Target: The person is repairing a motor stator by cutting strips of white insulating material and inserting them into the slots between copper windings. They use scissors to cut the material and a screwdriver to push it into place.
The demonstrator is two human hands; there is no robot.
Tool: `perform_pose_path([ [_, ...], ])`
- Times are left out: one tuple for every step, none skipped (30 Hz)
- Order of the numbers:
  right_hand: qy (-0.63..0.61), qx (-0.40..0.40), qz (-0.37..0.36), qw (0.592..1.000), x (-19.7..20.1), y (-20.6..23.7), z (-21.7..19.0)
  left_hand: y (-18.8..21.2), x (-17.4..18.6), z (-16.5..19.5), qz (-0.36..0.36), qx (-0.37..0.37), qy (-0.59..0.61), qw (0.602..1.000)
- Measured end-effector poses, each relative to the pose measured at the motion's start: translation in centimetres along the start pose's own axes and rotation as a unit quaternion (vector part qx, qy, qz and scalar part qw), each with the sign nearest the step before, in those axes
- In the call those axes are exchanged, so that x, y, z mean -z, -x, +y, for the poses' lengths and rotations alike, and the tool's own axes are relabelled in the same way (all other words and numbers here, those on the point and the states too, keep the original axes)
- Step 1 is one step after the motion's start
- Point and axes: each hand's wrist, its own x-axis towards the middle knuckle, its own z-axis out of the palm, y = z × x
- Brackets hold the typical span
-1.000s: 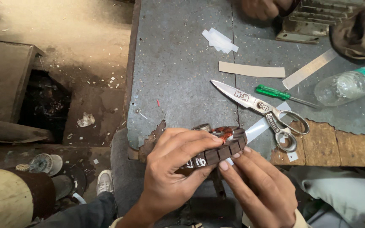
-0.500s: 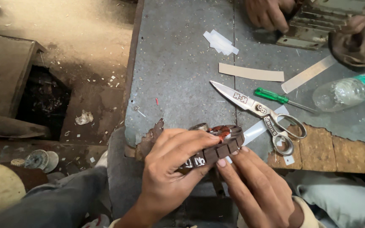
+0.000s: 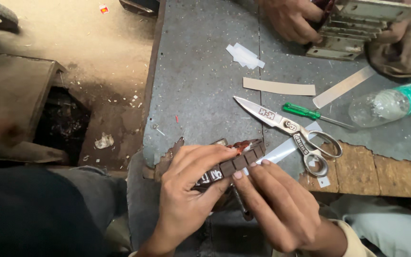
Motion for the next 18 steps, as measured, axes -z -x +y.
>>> perform_pose_path([
  [-0.004,-0.003,-0.001,1.000,0.0,-0.1,-0.1,0.0,0.1,0.0,0.000,0.000,-0.001,1.000],
  [-0.009,-0.007,-0.002,1.000,0.1,-0.2,-0.3,0.1,0.1,0.1,-0.002,-0.001,-0.002,1.000],
  [-0.011,-0.011,-0.001,1.000,0.3,-0.3,-0.4,0.1,0.2,0.3,-0.003,0.004,-0.001,1.000],
  [-0.029,-0.036,0.006,0.999,0.4,-0.3,-0.6,0.2,0.2,0.4,-0.005,0.006,0.001,1.000],
  [-0.045,-0.060,0.016,0.997,0.6,-0.3,-0.8,0.1,0.2,0.5,-0.006,0.004,0.003,1.000],
  [-0.060,-0.083,0.025,0.994,0.7,-0.3,-0.9,0.1,0.1,0.6,-0.004,0.001,0.002,1.000],
  [-0.081,-0.102,0.026,0.991,0.9,-0.2,-1.0,0.2,0.0,0.8,-0.001,0.000,0.001,1.000],
  [-0.104,-0.122,0.026,0.987,1.1,-0.1,-1.0,0.2,-0.1,0.8,0.001,0.000,0.002,1.000],
  [-0.127,-0.142,0.024,0.981,1.2,-0.1,-1.0,0.2,-0.1,0.8,-0.001,-0.006,0.000,1.000],
  [-0.115,-0.136,0.026,0.984,1.2,-0.1,-1.0,0.3,-0.1,0.8,-0.003,-0.010,-0.002,1.000],
  [-0.105,-0.132,0.026,0.985,1.1,-0.1,-1.0,0.4,0.0,0.9,-0.006,-0.011,-0.004,1.000],
  [-0.097,-0.129,0.025,0.987,1.1,-0.1,-1.1,0.5,0.1,0.9,-0.010,-0.010,-0.002,1.000],
  [-0.092,-0.132,0.023,0.987,1.1,-0.2,-1.3,0.5,0.2,0.8,-0.015,-0.009,0.000,1.000],
  [-0.086,-0.131,0.025,0.987,1.1,-0.3,-1.4,0.5,0.3,0.8,-0.018,-0.015,0.000,1.000],
  [-0.076,-0.124,0.030,0.989,1.0,-0.4,-1.4,0.4,0.3,0.7,-0.014,-0.015,0.002,1.000],
  [-0.069,-0.123,0.031,0.990,1.1,-0.5,-1.6,0.4,0.3,0.7,-0.010,-0.016,0.005,1.000],
  [-0.062,-0.125,0.029,0.990,1.2,-0.6,-1.8,0.4,0.2,0.7,-0.008,-0.015,0.009,1.000],
  [-0.056,-0.127,0.025,0.990,1.4,-0.7,-1.9,0.4,0.2,0.7,-0.008,-0.016,0.010,1.000],
])
